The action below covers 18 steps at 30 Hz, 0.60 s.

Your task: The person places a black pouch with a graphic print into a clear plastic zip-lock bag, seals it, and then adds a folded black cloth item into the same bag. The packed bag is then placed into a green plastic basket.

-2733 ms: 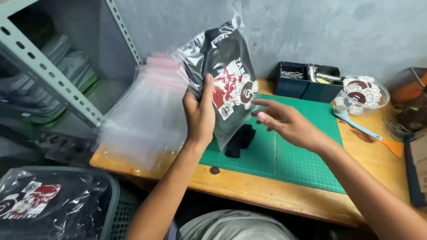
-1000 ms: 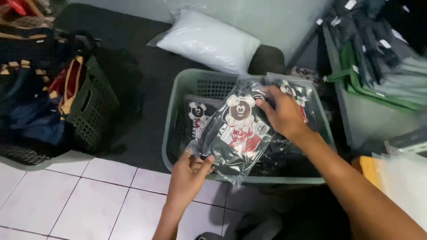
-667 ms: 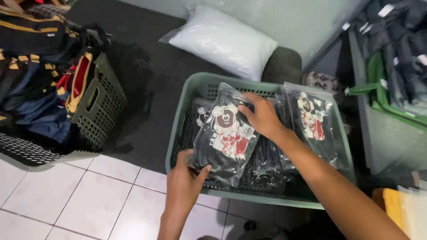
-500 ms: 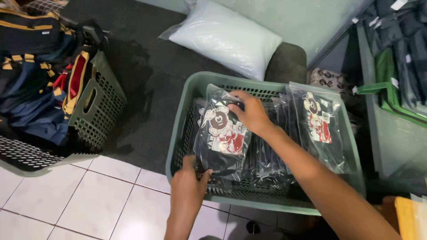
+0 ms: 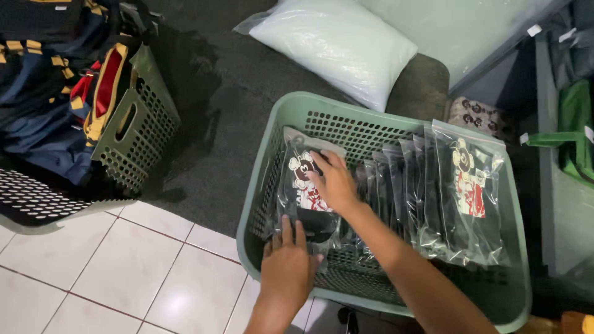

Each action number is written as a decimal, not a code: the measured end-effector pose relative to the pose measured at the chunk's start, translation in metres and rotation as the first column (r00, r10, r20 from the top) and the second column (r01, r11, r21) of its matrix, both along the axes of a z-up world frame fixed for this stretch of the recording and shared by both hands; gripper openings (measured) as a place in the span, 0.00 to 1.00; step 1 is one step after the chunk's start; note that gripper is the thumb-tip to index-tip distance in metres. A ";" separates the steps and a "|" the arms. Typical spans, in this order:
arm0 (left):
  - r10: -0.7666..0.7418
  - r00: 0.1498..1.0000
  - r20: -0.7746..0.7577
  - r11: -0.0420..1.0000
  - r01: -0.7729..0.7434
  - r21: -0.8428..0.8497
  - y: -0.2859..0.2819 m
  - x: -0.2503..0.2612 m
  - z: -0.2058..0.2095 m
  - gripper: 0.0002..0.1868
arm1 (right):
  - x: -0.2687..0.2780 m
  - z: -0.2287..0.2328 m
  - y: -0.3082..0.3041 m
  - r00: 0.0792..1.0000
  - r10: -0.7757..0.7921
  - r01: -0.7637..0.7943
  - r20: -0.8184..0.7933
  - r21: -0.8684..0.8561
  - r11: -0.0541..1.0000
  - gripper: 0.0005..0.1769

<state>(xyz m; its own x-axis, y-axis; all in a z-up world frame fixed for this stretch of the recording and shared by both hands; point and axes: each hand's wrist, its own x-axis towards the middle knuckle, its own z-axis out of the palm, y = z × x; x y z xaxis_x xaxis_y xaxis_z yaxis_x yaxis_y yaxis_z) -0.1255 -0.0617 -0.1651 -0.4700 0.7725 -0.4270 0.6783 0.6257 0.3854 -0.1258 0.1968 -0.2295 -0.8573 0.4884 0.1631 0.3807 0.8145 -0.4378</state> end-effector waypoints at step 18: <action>-0.029 0.997 -0.066 0.996 0.024 -0.085 0.003 -0.018 -0.001 0.52 | -0.012 0.006 -0.063 0.970 0.198 -0.208 0.142 0.059 0.976 0.38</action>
